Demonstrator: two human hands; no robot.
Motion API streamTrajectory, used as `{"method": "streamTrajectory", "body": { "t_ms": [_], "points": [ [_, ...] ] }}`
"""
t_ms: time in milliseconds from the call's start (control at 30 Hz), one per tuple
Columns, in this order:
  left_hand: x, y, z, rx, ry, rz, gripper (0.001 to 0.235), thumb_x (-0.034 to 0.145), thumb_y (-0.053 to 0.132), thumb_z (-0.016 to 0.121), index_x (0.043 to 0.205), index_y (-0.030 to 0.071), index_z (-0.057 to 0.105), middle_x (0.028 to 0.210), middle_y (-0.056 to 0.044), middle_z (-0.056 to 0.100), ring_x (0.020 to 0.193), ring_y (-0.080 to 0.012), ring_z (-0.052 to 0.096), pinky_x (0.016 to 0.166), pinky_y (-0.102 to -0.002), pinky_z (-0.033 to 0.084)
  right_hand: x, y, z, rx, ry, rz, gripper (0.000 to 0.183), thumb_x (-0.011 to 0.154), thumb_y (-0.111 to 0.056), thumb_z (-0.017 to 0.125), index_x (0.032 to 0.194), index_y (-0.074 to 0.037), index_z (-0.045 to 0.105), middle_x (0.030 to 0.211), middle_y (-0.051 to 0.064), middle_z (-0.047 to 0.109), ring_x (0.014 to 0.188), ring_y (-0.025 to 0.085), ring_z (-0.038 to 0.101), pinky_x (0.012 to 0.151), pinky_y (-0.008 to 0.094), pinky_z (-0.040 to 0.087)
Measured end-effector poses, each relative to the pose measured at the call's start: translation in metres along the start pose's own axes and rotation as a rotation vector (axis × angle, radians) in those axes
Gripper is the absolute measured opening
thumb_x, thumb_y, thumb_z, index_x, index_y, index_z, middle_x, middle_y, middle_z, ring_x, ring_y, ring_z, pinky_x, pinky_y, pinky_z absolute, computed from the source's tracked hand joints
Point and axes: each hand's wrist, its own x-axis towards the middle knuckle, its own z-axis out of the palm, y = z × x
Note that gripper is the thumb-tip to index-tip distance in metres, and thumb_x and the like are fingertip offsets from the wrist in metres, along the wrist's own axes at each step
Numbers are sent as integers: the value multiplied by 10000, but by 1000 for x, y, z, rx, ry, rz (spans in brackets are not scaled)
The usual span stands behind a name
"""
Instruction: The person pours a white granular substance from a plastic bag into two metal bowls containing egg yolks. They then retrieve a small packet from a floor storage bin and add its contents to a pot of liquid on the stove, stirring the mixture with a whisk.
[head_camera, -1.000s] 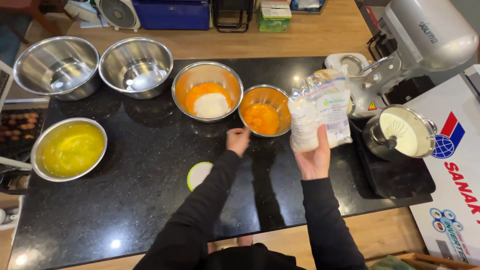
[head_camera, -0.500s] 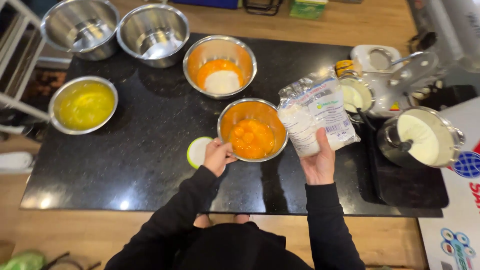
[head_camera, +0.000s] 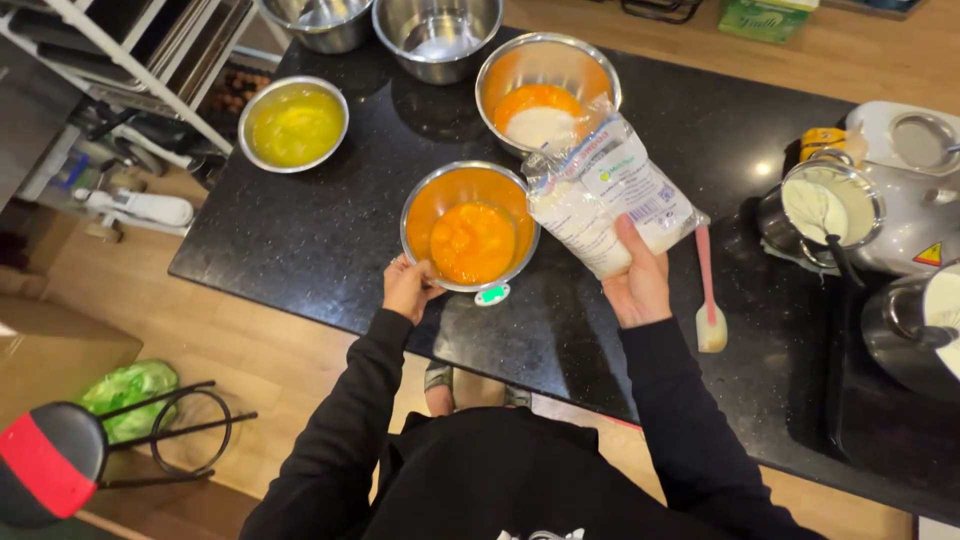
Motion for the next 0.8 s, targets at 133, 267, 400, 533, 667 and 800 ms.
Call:
{"method": "streamTrajectory", "body": {
  "t_ms": [133, 267, 400, 533, 667, 800],
  "points": [
    [-33, 16, -4, 74, 18, -66, 302, 842, 55, 832, 909, 122, 546, 656, -116, 634, 638, -296, 777, 768, -689, 708, -7, 0, 7, -27, -3, 45, 667, 1044, -70, 898, 1640, -86, 599, 1537, 168, 750, 1423, 356, 748, 1187, 626, 653],
    [-79, -16, -4, 478, 67, 27, 584, 1122, 714, 628, 1046, 135, 608, 814, -140, 764, 690, -272, 804, 791, -556, 682, -8, 4, 6, -43, -5, 5, 675, 1024, -59, 924, 1623, -54, 615, 1500, 159, 758, 1392, 330, 760, 1168, 581, 672],
    [-117, -50, 2, 1268, -211, 447, 720, 1263, 539, 341, 1114, -4, 789, 1168, -310, 766, 1226, -491, 772, 1099, -612, 619, 1, 9, -3, -71, -10, 8, 669, 1009, -77, 959, 1599, -77, 643, 1467, 138, 778, 1361, 307, 781, 1145, 542, 691],
    [-145, -35, 40, 1431, -426, 455, 683, 1217, 542, 404, 1146, -6, 805, 1764, -156, 539, 1320, -522, 739, 1125, -606, 630, -11, 2, 10, -101, 17, 20, 729, 989, -93, 974, 1619, -70, 607, 1454, 110, 763, 1353, 273, 768, 1132, 499, 681],
    [-162, -19, 67, 1656, -553, 437, 698, 1188, 539, 443, 1301, -63, 777, 1862, -83, 431, 1219, -553, 762, 1070, -673, 649, -15, 2, 17, -127, 38, 23, 706, 963, -93, 991, 1575, -79, 640, 1402, 97, 782, 1293, 261, 794, 1090, 472, 699],
    [-155, -28, 69, 1798, -543, 466, 762, 1202, 547, 372, 1462, -80, 719, 1880, -67, 403, 1158, -528, 786, 1028, -662, 665, -22, 0, 24, -124, 78, 27, 699, 945, -81, 991, 1555, -65, 648, 1365, 100, 785, 1257, 260, 797, 1060, 477, 706]
  ]
}}
